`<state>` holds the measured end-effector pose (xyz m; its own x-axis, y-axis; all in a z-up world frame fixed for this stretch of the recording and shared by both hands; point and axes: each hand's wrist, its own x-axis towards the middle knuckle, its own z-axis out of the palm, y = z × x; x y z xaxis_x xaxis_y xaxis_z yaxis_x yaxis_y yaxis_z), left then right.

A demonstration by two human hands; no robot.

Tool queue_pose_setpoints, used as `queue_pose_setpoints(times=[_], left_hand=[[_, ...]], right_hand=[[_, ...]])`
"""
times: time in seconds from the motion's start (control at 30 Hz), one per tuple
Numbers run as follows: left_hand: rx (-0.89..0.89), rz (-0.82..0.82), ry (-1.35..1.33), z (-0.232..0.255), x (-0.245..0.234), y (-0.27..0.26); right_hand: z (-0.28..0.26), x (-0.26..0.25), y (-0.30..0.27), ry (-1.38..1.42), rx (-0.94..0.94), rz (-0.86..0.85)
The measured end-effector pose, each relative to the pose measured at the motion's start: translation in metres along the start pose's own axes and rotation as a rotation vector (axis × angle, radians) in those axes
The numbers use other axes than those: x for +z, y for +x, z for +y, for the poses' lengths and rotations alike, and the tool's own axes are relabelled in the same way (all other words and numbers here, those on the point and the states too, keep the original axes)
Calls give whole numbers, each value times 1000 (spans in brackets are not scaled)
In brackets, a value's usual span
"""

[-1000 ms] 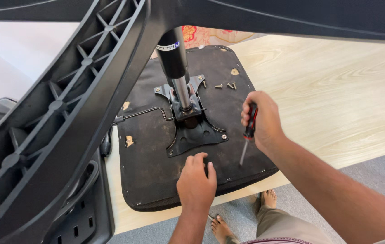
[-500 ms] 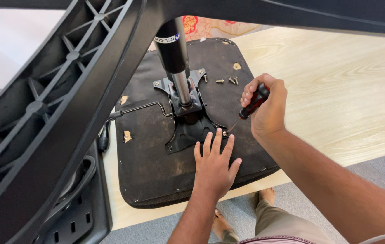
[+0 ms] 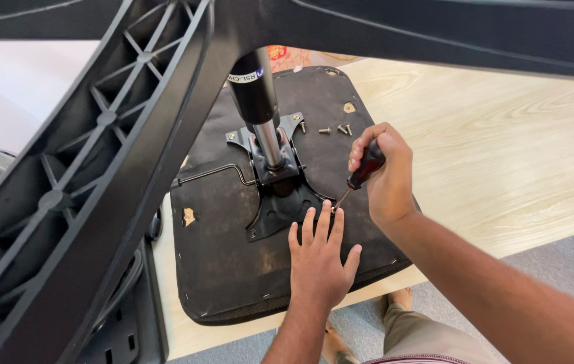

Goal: The person uses a screwdriver to tighten screws into the metal base of an office chair, securing it to the seat. They rotate the chair to access different screw holes and continue fastening the components together.

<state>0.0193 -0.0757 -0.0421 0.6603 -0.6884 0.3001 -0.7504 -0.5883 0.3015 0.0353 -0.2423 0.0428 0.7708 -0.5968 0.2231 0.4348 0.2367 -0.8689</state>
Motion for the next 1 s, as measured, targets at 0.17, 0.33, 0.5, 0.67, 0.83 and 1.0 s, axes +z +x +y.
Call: queue_pose_setpoints(times=[0.17,0.33,0.5,0.67,0.83,1.0], left_hand=[[-6,-10,10,-1,0,1],[0,12,7,-1,0,1],[2,21,-13,-1,-1,0],[5,34,-14,0,-2,0],[10,43,-21,-1,-1,-1],[22,35,-12,0,-2,0]], right_hand=[[-8,10,-10,-168,-78,-92],[-14,18,-21,-655,-463,-215],[-11,21,-17,-573,-26,-103],[-18,19,-18,-568,-203,-257],[-25,25,-15,-740,-314,-247],[-33,29,-18,-1060,-304,-233]])
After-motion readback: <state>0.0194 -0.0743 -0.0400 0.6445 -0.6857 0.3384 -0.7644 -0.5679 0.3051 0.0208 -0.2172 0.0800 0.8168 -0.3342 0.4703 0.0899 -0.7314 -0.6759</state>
